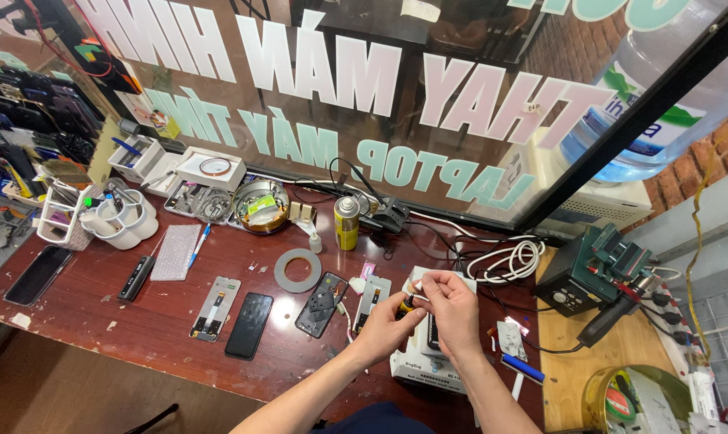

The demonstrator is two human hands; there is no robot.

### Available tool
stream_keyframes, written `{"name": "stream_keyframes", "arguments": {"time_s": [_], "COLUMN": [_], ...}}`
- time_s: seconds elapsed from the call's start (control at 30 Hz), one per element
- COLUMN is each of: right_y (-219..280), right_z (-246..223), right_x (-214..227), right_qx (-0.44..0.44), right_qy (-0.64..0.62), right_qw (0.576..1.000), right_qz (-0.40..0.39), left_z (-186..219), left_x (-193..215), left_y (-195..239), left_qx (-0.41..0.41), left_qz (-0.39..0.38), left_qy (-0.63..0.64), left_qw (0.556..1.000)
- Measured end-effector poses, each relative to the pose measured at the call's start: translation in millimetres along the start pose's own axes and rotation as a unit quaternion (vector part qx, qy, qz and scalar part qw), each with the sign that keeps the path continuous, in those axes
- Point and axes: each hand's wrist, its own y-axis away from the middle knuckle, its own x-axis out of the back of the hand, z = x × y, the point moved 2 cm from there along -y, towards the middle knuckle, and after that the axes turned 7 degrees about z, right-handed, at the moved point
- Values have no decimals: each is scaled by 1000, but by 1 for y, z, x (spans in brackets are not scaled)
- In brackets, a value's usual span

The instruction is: The person disassembles a smartphone, removes the battery, and uses a plastic pry tool to separate the screen from the frame. They then apply adhesive to the frame and prepare to reassemble the device.

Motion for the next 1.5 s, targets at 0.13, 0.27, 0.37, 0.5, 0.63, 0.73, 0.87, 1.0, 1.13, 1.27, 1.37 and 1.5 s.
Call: {"name": "stream_keyframes", "arguments": {"time_s": [0.13, 0.27, 0.37, 0.5, 0.63, 0.73, 0.87, 1.0, 1.13, 1.27, 1.37, 1.5], "right_y": [-1, -1, 0, 1, 0, 0, 1, 4, 11, 14, 10, 3], "right_z": [3, 4, 2, 0, 2, 3, 3, -3, -10, -8, -8, 2], "right_x": [0, 0, -1, -1, 0, 0, 0, -1, -1, 0, 5, 10], "right_qx": [2, -7, -10, -9, -9, -4, 4, 74, 194, 153, 139, 108], "right_qy": [-3, -8, -6, -1, -5, -4, 2, 90, 195, 222, 237, 379], "right_qw": [1000, 1000, 1000, 1000, 1000, 1000, 1000, 993, 961, 962, 961, 918], "right_qz": [-3, -1, 0, -2, 1, -4, 0, 3, -25, -37, -44, -55], "left_z": [-1, -1, 1, 4, 4, 3, -2, -8, -16, -16, -10, -5], "left_x": [1, 1, 1, 3, 1, 1, 1, 2, 4, 8, 16, 22], "left_y": [0, 1, 2, 3, 3, 1, 0, -1, -4, -10, -14, -11], "left_qx": [-9, -3, -7, -1, -1, -5, 1, -12, -6, -51, -110, -70], "left_qz": [-1, 2, 2, 0, 1, 0, 3, 4, 12, 28, 55, 40], "left_qy": [4, 11, 6, 4, -1, 4, 0, -23, -44, -98, -209, -275], "left_qw": [1000, 1000, 1000, 1000, 1000, 1000, 1000, 1000, 999, 993, 970, 958]}}
